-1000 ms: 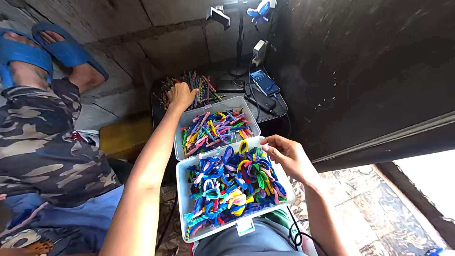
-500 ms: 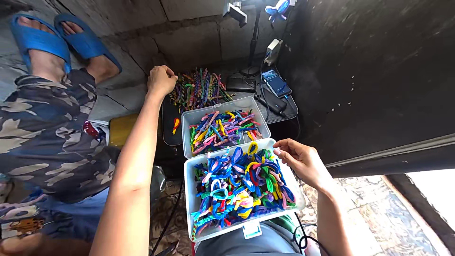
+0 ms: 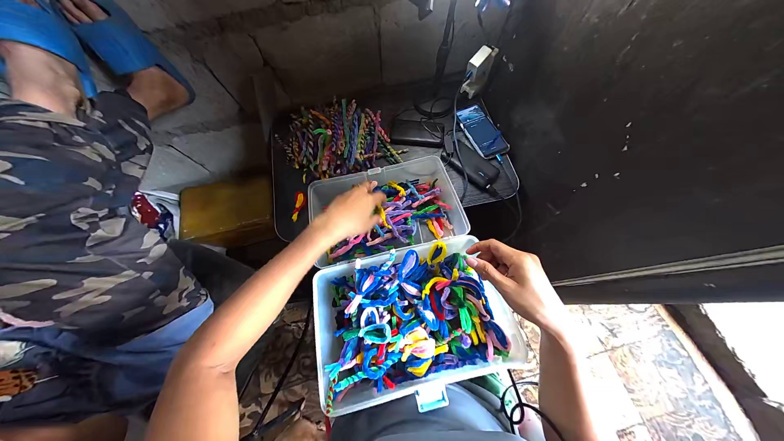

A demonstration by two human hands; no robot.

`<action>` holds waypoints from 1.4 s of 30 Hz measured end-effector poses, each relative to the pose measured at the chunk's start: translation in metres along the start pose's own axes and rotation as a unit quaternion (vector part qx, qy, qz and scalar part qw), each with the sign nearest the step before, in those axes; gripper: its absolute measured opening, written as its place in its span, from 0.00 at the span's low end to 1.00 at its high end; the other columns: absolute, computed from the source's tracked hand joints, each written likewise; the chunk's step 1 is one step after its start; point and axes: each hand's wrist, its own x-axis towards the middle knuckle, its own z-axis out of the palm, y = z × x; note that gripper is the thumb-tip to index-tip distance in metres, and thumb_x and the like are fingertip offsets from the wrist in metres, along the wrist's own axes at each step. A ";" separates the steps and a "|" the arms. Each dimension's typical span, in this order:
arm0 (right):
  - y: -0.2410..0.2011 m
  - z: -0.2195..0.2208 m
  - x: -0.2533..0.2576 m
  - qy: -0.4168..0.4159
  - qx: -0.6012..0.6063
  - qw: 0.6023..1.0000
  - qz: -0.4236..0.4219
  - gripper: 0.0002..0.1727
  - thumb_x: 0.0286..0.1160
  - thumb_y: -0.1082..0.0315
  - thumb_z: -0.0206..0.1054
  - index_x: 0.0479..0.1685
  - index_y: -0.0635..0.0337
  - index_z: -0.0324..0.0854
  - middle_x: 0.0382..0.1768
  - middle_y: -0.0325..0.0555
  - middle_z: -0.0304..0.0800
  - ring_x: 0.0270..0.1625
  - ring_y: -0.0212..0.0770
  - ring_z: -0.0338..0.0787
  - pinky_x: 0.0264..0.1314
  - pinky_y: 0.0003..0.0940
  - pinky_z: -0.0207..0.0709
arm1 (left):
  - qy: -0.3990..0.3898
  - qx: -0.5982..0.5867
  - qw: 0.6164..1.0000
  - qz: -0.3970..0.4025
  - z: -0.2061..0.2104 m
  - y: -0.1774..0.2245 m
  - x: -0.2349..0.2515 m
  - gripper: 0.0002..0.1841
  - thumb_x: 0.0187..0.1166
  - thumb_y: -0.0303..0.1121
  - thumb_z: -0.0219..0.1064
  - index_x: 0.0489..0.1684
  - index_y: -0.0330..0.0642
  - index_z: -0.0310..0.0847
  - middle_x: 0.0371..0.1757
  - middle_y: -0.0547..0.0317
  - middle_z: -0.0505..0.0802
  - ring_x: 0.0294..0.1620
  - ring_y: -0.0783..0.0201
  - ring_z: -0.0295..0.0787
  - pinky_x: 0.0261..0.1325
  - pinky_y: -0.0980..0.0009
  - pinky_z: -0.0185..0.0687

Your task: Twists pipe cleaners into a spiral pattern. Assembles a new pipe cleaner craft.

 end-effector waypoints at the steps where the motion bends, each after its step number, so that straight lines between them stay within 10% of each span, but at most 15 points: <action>1: -0.001 0.000 0.000 0.000 -0.001 1.000 0.001 0.17 0.85 0.57 0.61 0.53 0.61 0.87 0.31 0.33 0.88 0.31 0.17 0.82 0.36 0.13 0.73 | -0.029 0.026 0.999 -0.005 0.014 0.004 -0.002 0.23 0.81 0.30 0.69 0.75 0.34 0.78 0.73 0.24 0.79 0.75 0.27 0.75 0.72 0.33 0.72; 9: -0.003 -0.001 -0.001 0.007 -0.023 1.000 0.002 0.17 0.84 0.56 0.62 0.53 0.61 0.87 0.30 0.33 0.87 0.30 0.18 0.80 0.35 0.14 0.72 | 0.074 0.060 0.995 0.031 0.021 0.024 -0.035 0.12 0.87 0.28 0.62 0.56 0.33 0.90 0.59 0.33 0.91 0.60 0.34 0.90 0.57 0.37 0.82; 14: -0.010 0.001 -0.004 0.003 -0.036 0.999 -0.007 0.17 0.85 0.57 0.62 0.53 0.61 0.87 0.30 0.36 0.87 0.31 0.22 0.82 0.37 0.19 0.75 | 0.182 -0.076 0.977 0.081 0.001 0.016 -0.055 0.15 0.88 0.31 0.60 0.56 0.32 0.91 0.60 0.34 0.87 0.67 0.35 0.79 0.71 0.43 0.73; 21: -0.025 0.007 -0.009 -0.013 -0.029 0.998 -0.053 0.16 0.84 0.57 0.64 0.51 0.60 0.87 0.28 0.36 0.86 0.31 0.25 0.84 0.35 0.21 0.77 | 0.238 -0.387 0.882 0.124 -0.007 0.036 -0.091 0.09 0.84 0.27 0.63 0.45 0.34 0.90 0.36 0.68 0.93 0.33 0.84 0.86 0.42 0.85 0.83; 36: -0.049 0.045 -0.012 -0.037 0.164 0.982 -0.089 0.11 0.85 0.65 0.63 0.41 0.63 0.86 0.28 0.29 0.88 0.30 0.14 0.84 0.37 0.11 0.79 | -0.041 -0.511 0.840 0.180 0.013 0.061 -0.102 0.09 0.80 0.19 0.62 0.45 0.33 0.89 0.40 0.70 0.95 0.38 0.80 0.91 0.48 0.79 0.89; 39: -0.048 0.044 -0.011 -0.047 0.146 0.986 -0.068 0.12 0.84 0.62 0.63 0.45 0.61 0.87 0.30 0.29 0.88 0.30 0.15 0.84 0.37 0.12 0.79 | -0.037 -0.403 0.904 0.141 -0.004 0.040 -0.077 0.08 0.81 0.20 0.64 0.50 0.30 0.87 0.39 0.61 0.95 0.37 0.75 0.92 0.48 0.76 0.89; 42: -0.046 0.043 -0.011 -0.060 0.110 0.990 -0.065 0.15 0.85 0.58 0.63 0.48 0.60 0.87 0.31 0.31 0.89 0.31 0.16 0.84 0.37 0.13 0.78 | -0.007 -0.170 0.985 0.029 -0.027 0.016 -0.047 0.21 0.80 0.30 0.71 0.69 0.29 0.82 0.56 0.34 0.91 0.57 0.43 0.90 0.66 0.47 0.81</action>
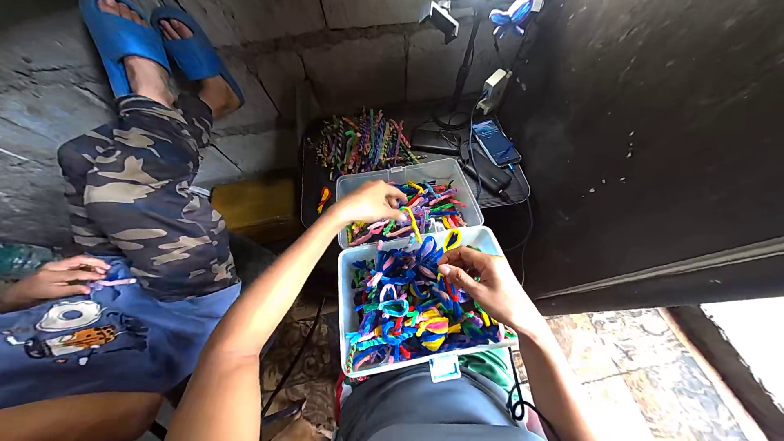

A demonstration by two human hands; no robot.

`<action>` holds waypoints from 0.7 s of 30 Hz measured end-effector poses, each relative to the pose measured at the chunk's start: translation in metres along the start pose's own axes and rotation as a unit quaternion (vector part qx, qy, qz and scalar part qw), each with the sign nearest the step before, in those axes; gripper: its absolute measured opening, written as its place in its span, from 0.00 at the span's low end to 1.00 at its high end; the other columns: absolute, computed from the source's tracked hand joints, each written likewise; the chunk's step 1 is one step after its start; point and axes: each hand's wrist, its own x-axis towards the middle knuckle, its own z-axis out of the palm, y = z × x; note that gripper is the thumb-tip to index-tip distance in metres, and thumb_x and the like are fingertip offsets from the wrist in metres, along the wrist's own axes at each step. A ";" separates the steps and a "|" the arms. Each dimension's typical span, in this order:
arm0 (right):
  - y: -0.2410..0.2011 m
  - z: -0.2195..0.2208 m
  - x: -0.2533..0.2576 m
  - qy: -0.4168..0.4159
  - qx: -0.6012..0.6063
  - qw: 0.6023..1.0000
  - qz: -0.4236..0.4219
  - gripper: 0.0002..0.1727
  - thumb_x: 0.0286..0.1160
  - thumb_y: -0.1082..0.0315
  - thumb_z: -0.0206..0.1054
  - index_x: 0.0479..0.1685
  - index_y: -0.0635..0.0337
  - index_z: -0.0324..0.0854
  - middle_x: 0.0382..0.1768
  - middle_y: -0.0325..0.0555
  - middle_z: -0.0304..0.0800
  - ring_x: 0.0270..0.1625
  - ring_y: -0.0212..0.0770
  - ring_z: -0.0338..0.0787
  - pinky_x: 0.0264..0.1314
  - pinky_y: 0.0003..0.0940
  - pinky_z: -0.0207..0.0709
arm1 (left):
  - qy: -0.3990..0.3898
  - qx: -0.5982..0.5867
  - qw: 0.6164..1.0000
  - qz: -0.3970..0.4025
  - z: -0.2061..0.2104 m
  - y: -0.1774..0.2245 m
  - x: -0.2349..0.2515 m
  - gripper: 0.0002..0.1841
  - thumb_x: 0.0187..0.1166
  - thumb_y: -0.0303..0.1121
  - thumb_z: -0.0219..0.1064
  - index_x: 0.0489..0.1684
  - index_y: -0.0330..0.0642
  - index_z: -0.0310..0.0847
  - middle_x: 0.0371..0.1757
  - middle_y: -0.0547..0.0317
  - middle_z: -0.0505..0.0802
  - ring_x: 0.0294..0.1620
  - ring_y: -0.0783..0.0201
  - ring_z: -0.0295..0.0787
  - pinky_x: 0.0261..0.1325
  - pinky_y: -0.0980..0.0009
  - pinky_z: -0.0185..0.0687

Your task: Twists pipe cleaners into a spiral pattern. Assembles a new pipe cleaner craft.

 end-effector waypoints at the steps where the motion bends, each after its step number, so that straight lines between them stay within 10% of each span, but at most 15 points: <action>1: 0.000 0.000 -0.001 -0.004 -0.010 1.000 -0.002 0.15 0.85 0.57 0.62 0.48 0.60 0.88 0.31 0.32 0.89 0.32 0.16 0.84 0.38 0.13 0.78 | 0.047 0.032 0.998 -0.031 -0.008 -0.008 0.011 0.24 0.81 0.34 0.72 0.72 0.29 0.79 0.61 0.28 0.88 0.62 0.34 0.86 0.69 0.38 0.77; 6: 0.001 0.001 -0.002 -0.030 -0.033 0.999 -0.019 0.16 0.86 0.57 0.62 0.48 0.61 0.88 0.32 0.36 0.90 0.32 0.18 0.84 0.37 0.13 0.77 | 0.331 0.062 0.934 -0.121 -0.052 -0.053 0.065 0.36 0.80 0.31 0.70 0.89 0.36 0.61 0.81 0.17 0.66 0.75 0.20 0.71 0.72 0.30 0.70; 9: 0.000 0.001 -0.002 -0.034 -0.056 0.998 -0.019 0.16 0.85 0.58 0.62 0.49 0.61 0.89 0.32 0.39 0.91 0.31 0.23 0.85 0.37 0.16 0.77 | 0.319 0.093 0.927 -0.173 -0.071 -0.071 0.093 0.30 0.86 0.30 0.64 0.87 0.31 0.63 0.78 0.18 0.71 0.78 0.24 0.72 0.77 0.35 0.69; 12: 0.001 -0.002 -0.002 -0.026 -0.064 0.997 -0.019 0.16 0.85 0.58 0.62 0.49 0.61 0.89 0.31 0.40 0.91 0.31 0.24 0.85 0.36 0.17 0.77 | 0.276 0.103 0.928 -0.228 -0.074 -0.071 0.102 0.17 0.88 0.28 0.57 0.63 0.18 0.79 0.65 0.18 0.84 0.72 0.25 0.79 0.73 0.32 0.71; 21: 0.005 -0.003 -0.003 -0.015 -0.076 0.996 -0.046 0.17 0.86 0.57 0.61 0.48 0.62 0.89 0.31 0.40 0.90 0.31 0.25 0.85 0.37 0.17 0.77 | 0.295 0.133 0.925 -0.201 -0.070 -0.056 0.070 0.17 0.88 0.29 0.56 0.60 0.25 0.85 0.60 0.21 0.88 0.67 0.23 0.82 0.68 0.26 0.70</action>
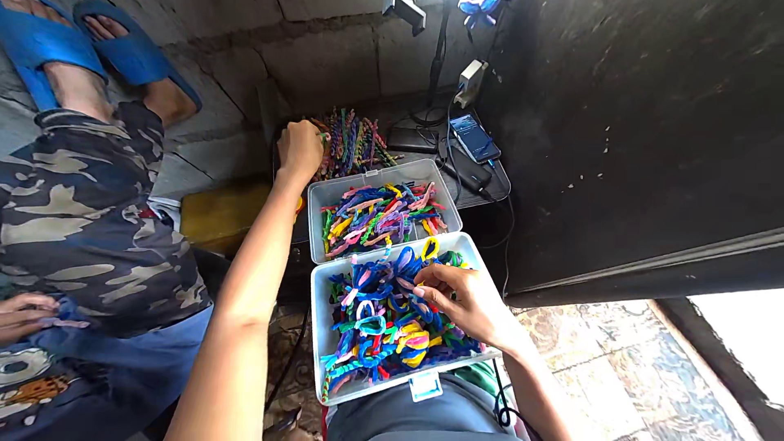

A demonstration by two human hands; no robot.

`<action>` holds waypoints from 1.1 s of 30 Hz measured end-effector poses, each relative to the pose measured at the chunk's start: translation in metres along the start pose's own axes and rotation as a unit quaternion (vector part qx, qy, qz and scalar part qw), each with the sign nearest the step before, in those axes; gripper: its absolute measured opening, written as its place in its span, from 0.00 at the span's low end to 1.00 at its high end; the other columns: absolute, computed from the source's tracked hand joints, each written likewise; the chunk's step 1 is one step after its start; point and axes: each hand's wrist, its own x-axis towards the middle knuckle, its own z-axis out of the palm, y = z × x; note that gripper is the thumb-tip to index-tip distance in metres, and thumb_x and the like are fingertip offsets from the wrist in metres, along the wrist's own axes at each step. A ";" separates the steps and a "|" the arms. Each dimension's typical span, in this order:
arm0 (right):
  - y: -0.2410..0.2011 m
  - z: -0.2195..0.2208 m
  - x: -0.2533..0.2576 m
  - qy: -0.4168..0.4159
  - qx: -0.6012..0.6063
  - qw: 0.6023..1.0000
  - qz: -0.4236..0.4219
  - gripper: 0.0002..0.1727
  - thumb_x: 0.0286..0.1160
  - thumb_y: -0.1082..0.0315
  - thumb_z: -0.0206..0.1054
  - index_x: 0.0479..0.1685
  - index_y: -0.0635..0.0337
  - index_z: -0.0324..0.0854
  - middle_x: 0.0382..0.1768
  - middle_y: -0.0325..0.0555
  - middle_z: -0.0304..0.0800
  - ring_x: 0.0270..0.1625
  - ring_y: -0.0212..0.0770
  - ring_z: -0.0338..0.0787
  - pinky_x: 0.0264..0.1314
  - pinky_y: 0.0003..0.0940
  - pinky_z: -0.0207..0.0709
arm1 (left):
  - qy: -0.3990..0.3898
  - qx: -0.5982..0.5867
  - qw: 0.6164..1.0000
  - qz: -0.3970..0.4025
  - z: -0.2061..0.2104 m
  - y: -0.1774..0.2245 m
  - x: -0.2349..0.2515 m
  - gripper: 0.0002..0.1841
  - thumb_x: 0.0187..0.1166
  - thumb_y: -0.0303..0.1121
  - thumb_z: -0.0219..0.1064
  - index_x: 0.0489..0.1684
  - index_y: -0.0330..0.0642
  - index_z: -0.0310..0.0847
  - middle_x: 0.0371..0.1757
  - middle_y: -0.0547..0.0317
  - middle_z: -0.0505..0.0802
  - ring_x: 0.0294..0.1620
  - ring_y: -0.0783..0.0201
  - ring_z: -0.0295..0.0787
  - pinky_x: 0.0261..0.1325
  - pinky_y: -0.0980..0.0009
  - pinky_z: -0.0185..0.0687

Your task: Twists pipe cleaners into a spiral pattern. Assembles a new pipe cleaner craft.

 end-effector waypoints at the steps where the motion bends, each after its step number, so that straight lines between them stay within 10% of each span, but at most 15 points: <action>1: 0.001 -0.001 0.000 0.006 0.005 1.000 -0.004 0.17 0.86 0.57 0.61 0.48 0.62 0.89 0.30 0.40 0.90 0.31 0.25 0.85 0.37 0.17 0.77 | 0.014 0.024 0.999 0.028 -0.014 0.007 -0.017 0.17 0.89 0.30 0.56 0.60 0.27 0.86 0.60 0.21 0.88 0.67 0.22 0.82 0.67 0.24 0.70; 8: -0.016 0.000 -0.002 0.115 0.070 0.991 -0.025 0.15 0.85 0.61 0.63 0.50 0.65 0.87 0.33 0.37 0.91 0.34 0.19 0.87 0.40 0.14 0.81 | 0.201 -0.079 0.916 0.338 -0.066 0.012 -0.154 0.13 0.86 0.31 0.63 0.51 0.31 0.93 0.49 0.39 0.96 0.52 0.50 0.95 0.62 0.57 0.84; 14: -0.051 -0.014 0.002 0.092 0.293 0.950 -0.052 0.18 0.90 0.65 0.50 0.60 0.62 0.84 0.35 0.29 0.87 0.32 0.22 0.84 0.35 0.17 0.80 | 0.316 -0.010 0.788 0.528 -0.040 0.028 -0.253 0.09 0.83 0.24 0.64 0.52 0.32 0.89 0.45 0.43 0.95 0.50 0.52 0.93 0.57 0.61 0.86; 17: -0.071 -0.009 0.009 0.132 0.272 0.949 -0.088 0.11 0.86 0.69 0.58 0.49 0.61 0.86 0.33 0.31 0.90 0.29 0.19 0.85 0.30 0.14 0.79 | 0.315 0.021 0.764 0.563 -0.020 0.040 -0.277 0.10 0.85 0.23 0.60 0.52 0.33 0.88 0.46 0.47 0.97 0.49 0.56 0.94 0.58 0.64 0.85; 23: -0.078 -0.003 0.008 0.164 0.201 0.953 -0.154 0.12 0.88 0.70 0.57 0.41 0.64 0.86 0.32 0.30 0.89 0.34 0.17 0.85 0.40 0.13 0.82 | 0.345 -0.120 0.784 0.502 -0.033 0.038 -0.283 0.18 0.87 0.48 0.63 0.50 0.41 0.89 0.48 0.54 0.94 0.54 0.64 0.90 0.61 0.71 0.81; 27: -0.079 -0.005 0.006 0.109 0.224 0.953 -0.174 0.14 0.91 0.69 0.54 0.47 0.65 0.85 0.38 0.33 0.89 0.37 0.18 0.86 0.41 0.14 0.83 | 0.399 -0.194 0.804 0.397 -0.043 0.046 -0.285 0.17 0.82 0.43 0.68 0.63 0.46 0.83 0.62 0.62 0.86 0.67 0.70 0.80 0.71 0.74 0.74; 31: -0.085 -0.006 0.003 0.036 0.311 0.936 -0.163 0.14 0.92 0.72 0.51 0.55 0.66 0.84 0.40 0.33 0.93 0.40 0.22 0.91 0.47 0.18 0.88 | 0.227 -0.413 0.814 0.340 -0.039 0.055 -0.280 0.36 0.79 0.43 0.73 0.86 0.44 0.62 0.70 0.66 0.81 0.66 0.72 0.82 0.66 0.74 0.82; 33: -0.087 -0.006 0.001 0.026 0.341 0.927 -0.153 0.14 0.92 0.71 0.51 0.52 0.63 0.84 0.38 0.31 0.93 0.40 0.22 0.92 0.46 0.19 0.88 | 0.153 -0.507 0.781 0.331 -0.031 0.061 -0.279 0.19 0.79 0.37 0.73 0.66 0.45 0.81 0.64 0.67 0.86 0.59 0.74 0.85 0.60 0.76 0.85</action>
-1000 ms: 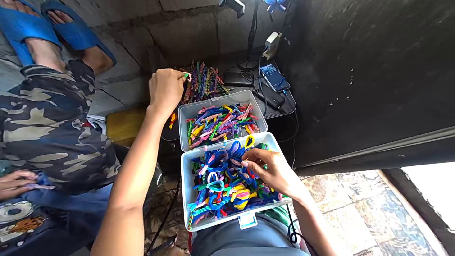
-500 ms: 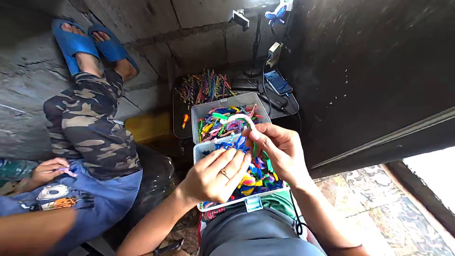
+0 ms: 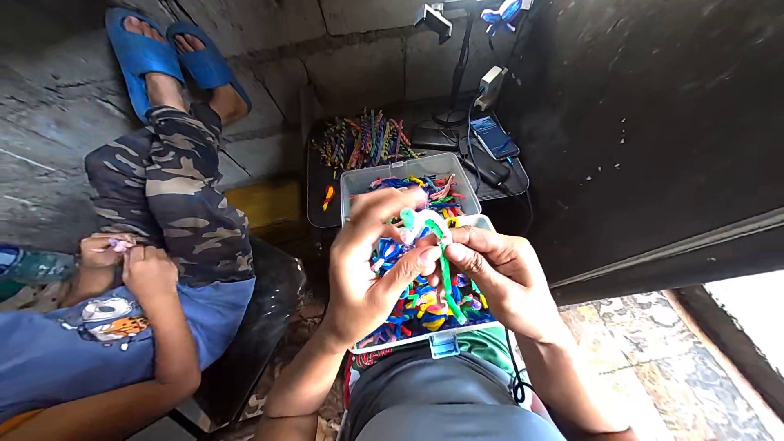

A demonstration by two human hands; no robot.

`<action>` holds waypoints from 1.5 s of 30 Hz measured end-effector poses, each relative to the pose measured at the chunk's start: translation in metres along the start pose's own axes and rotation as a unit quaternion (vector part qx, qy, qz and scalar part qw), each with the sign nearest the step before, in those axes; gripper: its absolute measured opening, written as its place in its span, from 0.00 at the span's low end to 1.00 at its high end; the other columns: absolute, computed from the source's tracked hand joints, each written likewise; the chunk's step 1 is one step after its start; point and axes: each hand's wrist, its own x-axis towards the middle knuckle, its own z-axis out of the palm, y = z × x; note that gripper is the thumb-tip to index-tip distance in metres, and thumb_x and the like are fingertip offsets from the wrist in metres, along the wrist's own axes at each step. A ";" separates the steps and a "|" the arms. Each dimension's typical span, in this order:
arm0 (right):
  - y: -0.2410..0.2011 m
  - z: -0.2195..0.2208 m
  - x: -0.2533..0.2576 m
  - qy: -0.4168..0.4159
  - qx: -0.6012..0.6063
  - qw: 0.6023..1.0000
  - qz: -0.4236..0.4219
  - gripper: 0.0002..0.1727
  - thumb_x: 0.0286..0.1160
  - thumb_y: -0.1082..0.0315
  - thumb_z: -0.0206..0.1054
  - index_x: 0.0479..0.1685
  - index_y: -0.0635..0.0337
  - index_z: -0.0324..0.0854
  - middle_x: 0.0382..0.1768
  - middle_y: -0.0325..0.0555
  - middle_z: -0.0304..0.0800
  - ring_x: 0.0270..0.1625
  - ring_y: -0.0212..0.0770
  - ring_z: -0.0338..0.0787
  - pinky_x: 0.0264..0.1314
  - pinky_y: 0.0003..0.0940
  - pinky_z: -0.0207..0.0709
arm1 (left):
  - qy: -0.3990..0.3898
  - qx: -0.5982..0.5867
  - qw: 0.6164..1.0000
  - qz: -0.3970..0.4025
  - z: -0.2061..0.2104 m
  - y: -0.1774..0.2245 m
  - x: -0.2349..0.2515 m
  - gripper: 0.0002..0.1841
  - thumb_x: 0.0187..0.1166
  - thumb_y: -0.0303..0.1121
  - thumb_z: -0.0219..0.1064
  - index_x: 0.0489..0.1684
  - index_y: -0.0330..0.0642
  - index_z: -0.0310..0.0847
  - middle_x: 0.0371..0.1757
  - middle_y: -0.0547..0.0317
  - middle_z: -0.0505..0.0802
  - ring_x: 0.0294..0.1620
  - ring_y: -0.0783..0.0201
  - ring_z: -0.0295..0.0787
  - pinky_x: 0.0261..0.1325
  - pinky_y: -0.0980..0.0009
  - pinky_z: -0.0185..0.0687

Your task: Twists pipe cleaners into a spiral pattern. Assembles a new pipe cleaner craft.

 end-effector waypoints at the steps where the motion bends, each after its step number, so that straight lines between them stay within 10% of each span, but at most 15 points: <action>1: -0.001 0.000 0.000 -0.002 0.007 1.000 0.003 0.13 0.93 0.70 0.51 0.50 0.61 0.84 0.37 0.30 0.93 0.39 0.22 0.92 0.45 0.18 0.88 | 0.001 -0.030 0.999 -0.014 0.005 -0.001 -0.001 0.09 0.80 0.35 0.72 0.52 0.45 0.87 0.59 0.69 0.88 0.55 0.77 0.86 0.57 0.78 0.86; 11: 0.003 -0.001 -0.002 0.054 -0.235 0.967 -0.083 0.14 0.89 0.68 0.56 0.40 0.66 0.84 0.31 0.35 0.84 0.33 0.16 0.81 0.37 0.10 0.76 | -0.028 0.036 0.999 0.002 0.012 0.001 -0.001 0.07 0.87 0.29 0.59 0.45 0.40 0.82 0.49 0.69 0.86 0.51 0.81 0.84 0.54 0.83 0.83; 19: 0.000 0.000 -0.002 0.058 -0.273 0.953 -0.122 0.12 0.88 0.70 0.57 0.37 0.68 0.80 0.28 0.38 0.79 0.29 0.16 0.75 0.34 0.07 0.70 | -0.066 -0.178 0.976 -0.104 0.008 -0.002 -0.004 0.09 0.86 0.41 0.63 0.41 0.54 0.89 0.48 0.77 0.89 0.51 0.80 0.84 0.51 0.83 0.82; 25: -0.010 -0.010 0.003 0.070 -0.354 0.919 -0.161 0.16 0.80 0.56 0.70 0.54 0.60 0.84 0.50 0.41 0.83 0.57 0.27 0.81 0.60 0.21 0.75 | -0.013 0.162 0.984 0.070 0.010 0.005 -0.003 0.08 0.87 0.32 0.61 0.45 0.35 0.81 0.49 0.59 0.82 0.54 0.77 0.80 0.59 0.84 0.78; 28: -0.012 -0.002 0.006 0.058 -0.360 0.904 -0.221 0.13 0.77 0.63 0.73 0.52 0.62 0.88 0.46 0.44 0.81 0.52 0.28 0.82 0.55 0.16 0.76 | 0.011 0.222 0.968 0.114 0.016 0.005 -0.007 0.08 0.85 0.31 0.60 0.45 0.34 0.80 0.49 0.55 0.82 0.55 0.74 0.80 0.62 0.83 0.75; 45: 0.010 -0.001 0.001 0.093 -0.387 0.861 -0.317 0.03 0.84 0.71 0.64 0.42 0.62 0.80 0.42 0.44 0.81 0.48 0.30 0.84 0.54 0.18 0.77 | 0.043 -0.056 0.997 -0.010 0.028 -0.001 -0.018 0.07 0.88 0.33 0.61 0.52 0.48 0.85 0.49 0.75 0.92 0.50 0.83 0.88 0.54 0.84 0.85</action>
